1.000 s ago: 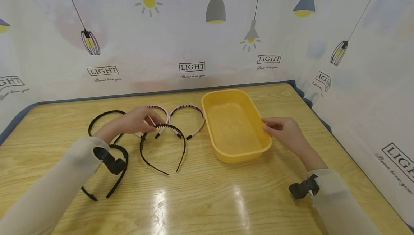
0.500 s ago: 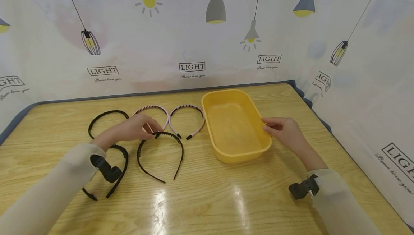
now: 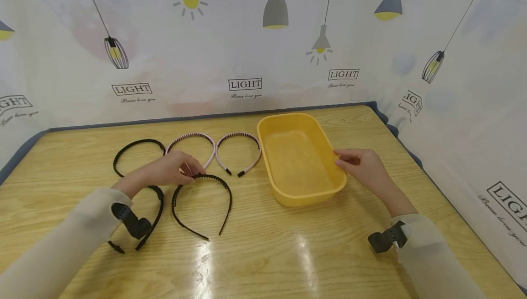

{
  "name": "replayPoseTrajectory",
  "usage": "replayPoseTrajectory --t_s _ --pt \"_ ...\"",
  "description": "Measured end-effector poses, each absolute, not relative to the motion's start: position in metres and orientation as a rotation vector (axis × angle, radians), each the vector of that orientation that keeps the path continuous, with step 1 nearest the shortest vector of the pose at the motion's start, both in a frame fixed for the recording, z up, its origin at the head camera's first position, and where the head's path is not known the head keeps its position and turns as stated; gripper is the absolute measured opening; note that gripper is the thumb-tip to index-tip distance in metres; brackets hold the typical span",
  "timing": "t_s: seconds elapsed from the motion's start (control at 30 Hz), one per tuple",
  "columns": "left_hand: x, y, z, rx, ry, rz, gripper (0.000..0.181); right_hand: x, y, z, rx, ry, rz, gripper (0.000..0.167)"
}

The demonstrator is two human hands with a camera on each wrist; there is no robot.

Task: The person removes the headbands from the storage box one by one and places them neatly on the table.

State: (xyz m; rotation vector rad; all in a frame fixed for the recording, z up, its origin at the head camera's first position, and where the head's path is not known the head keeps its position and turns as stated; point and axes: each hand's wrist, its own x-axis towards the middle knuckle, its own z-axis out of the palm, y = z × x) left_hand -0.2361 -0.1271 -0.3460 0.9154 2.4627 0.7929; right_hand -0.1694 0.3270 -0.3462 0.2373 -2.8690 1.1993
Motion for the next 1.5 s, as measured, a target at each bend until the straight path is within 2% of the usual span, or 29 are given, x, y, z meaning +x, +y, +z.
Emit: replayPoseTrajectory --t_s 0.67,1.5 --pt "-0.232 -0.131 -0.359 0.939 2.478 0.796 0.025 -0.171 0.328 -0.348 0.233 -2.873 1.210 0.043" --pt "-0.224 -0.130 -0.356 0.917 2.507 0.851 0.026 -0.170 0.327 -0.348 0.244 -2.850 1.208 0.041"
